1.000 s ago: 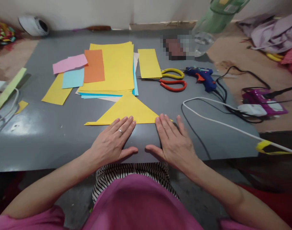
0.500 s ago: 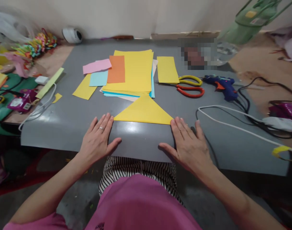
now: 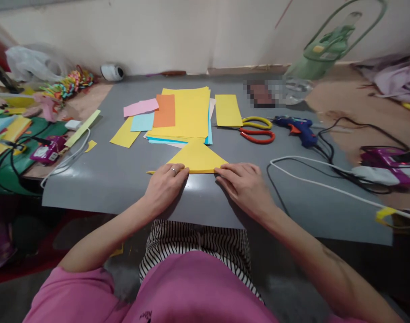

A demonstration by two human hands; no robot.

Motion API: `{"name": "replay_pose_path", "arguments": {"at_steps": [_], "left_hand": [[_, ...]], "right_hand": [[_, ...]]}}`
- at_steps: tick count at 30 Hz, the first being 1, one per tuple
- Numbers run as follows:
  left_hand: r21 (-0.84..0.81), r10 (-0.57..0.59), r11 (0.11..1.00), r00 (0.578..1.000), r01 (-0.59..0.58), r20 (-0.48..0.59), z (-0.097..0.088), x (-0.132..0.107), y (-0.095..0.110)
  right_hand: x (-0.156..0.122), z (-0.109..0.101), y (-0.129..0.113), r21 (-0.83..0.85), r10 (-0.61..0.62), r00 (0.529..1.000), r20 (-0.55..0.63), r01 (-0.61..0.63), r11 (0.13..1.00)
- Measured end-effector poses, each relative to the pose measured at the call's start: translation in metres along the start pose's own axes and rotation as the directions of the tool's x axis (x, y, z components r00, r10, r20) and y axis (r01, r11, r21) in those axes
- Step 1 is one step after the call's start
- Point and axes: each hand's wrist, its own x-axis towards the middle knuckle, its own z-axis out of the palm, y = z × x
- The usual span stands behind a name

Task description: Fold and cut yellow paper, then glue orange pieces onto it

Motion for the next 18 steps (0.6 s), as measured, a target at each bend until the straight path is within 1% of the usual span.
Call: {"name": "replay_pose_path", "arguments": {"at_steps": [2, 5, 8, 11, 15, 18], "left_hand": [[0.015, 0.018, 1.0, 1.0, -0.018, -0.015, 0.001, -0.001, -0.001], [0.029, 0.055, 0.998, 0.998, -0.054, -0.02, 0.0, -0.002, -0.001], [0.022, 0.067, 0.997, 0.998, -0.067, -0.01, -0.003, -0.004, -0.002], [-0.002, 0.073, 0.997, 0.997, -0.073, -0.037, -0.007, -0.008, 0.0], [0.044, 0.013, 0.999, 0.998, -0.01, -0.058, -0.008, -0.016, 0.008], [0.056, -0.033, 0.998, 0.995, 0.038, -0.094, -0.006, -0.021, 0.014]], "right_hand": [[0.005, 0.003, 0.009, 0.028, 0.002, 1.0, 0.009, -0.002, 1.0], [0.005, 0.006, 0.018, 0.06, -0.033, 0.998, 0.046, 0.03, 0.998], [0.003, 0.004, 0.019, 0.064, -0.046, 0.996, 0.074, 0.041, 0.997], [0.001, 0.0, 0.014, 0.025, -0.026, 0.996, 0.084, 0.024, 0.999], [0.0, -0.004, 0.007, -0.032, -0.016, 0.993, 0.115, 0.02, 0.999], [-0.001, -0.005, 0.007, -0.031, -0.015, 0.992, 0.125, 0.019, 0.999]]}}
